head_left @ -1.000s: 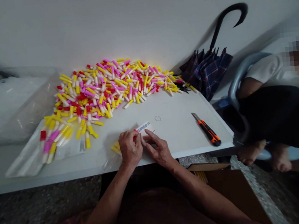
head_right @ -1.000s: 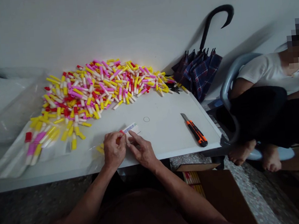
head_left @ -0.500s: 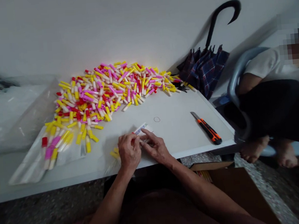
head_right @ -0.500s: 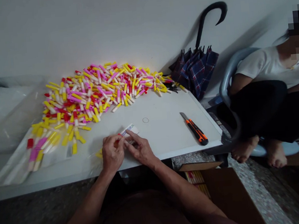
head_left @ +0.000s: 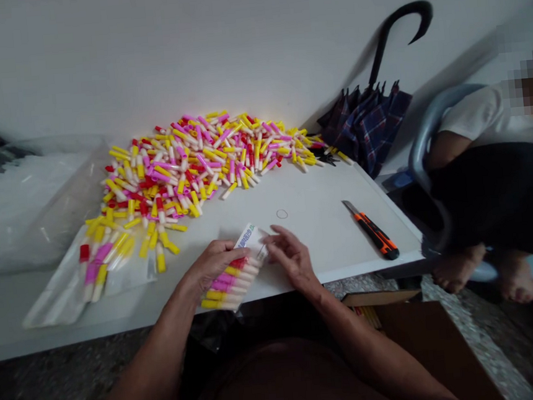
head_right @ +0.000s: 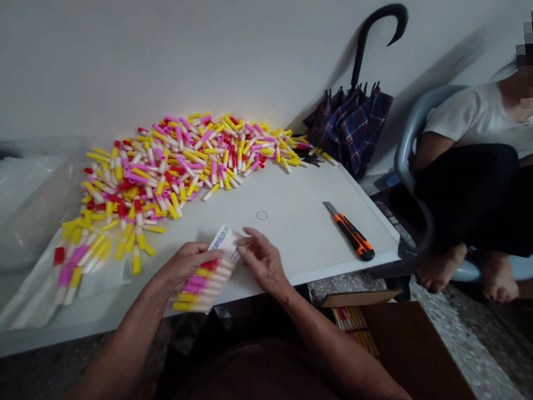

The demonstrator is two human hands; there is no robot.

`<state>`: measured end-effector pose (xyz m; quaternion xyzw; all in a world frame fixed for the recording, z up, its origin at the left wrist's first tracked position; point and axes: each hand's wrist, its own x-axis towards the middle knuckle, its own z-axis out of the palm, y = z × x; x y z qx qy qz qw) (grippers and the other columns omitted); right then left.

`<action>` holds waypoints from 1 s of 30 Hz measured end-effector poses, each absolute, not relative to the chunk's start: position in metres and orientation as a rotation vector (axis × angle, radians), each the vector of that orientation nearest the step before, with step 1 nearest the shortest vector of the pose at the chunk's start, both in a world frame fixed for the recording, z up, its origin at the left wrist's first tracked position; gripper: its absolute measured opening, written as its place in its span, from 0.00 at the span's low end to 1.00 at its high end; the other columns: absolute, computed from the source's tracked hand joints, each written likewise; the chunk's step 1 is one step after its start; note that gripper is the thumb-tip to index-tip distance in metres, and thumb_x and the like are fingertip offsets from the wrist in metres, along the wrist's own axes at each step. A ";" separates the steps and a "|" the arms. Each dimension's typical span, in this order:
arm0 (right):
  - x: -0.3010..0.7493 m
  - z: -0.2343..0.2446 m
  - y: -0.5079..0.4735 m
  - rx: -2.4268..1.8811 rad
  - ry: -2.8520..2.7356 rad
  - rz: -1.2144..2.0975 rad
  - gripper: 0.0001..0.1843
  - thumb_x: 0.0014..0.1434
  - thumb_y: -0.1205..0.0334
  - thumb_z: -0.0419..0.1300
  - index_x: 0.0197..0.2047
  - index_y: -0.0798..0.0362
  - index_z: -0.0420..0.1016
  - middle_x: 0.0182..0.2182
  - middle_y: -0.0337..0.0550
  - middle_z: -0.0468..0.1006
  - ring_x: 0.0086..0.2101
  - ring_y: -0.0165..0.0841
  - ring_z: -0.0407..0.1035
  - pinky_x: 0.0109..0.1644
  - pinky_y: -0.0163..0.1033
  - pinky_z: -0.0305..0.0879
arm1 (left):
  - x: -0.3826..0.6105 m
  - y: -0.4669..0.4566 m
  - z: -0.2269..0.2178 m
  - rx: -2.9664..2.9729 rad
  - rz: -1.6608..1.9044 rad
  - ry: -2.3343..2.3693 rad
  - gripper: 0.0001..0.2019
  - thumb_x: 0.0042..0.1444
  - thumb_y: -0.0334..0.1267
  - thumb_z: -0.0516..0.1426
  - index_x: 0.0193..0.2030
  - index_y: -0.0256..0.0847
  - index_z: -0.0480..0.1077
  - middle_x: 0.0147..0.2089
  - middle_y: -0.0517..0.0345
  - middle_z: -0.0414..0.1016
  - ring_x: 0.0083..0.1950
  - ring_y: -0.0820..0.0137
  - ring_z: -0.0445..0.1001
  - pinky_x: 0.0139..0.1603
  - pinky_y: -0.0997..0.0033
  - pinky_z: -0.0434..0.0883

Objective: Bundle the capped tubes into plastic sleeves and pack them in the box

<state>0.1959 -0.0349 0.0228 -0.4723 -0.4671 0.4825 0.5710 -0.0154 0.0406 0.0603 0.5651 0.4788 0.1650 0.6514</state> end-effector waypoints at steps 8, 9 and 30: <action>0.204 0.039 -0.014 -1.353 -0.987 1.217 0.29 0.55 0.41 0.72 0.51 0.52 0.76 0.32 0.38 0.73 0.27 0.30 0.64 0.23 0.32 0.60 | -0.003 0.012 0.057 1.054 0.434 1.058 0.20 0.48 0.52 0.70 0.35 0.36 0.78 0.26 0.60 0.75 0.24 0.74 0.67 0.28 0.74 0.62; 0.205 0.040 -0.015 -1.349 -1.031 1.274 0.25 0.57 0.40 0.71 0.45 0.53 0.77 0.28 0.37 0.71 0.25 0.28 0.62 0.23 0.32 0.57 | -0.003 0.008 0.058 1.014 0.438 1.038 0.20 0.48 0.52 0.71 0.36 0.36 0.79 0.26 0.60 0.75 0.25 0.74 0.68 0.28 0.74 0.63; 0.322 0.074 0.059 -1.826 -1.282 0.036 0.27 0.63 0.41 0.63 0.49 0.58 0.81 0.49 0.63 0.80 0.50 0.49 0.70 0.53 0.52 0.68 | -0.017 0.000 0.052 1.223 0.782 1.205 0.21 0.54 0.58 0.68 0.37 0.39 0.84 0.32 0.57 0.81 0.32 0.71 0.74 0.34 0.72 0.69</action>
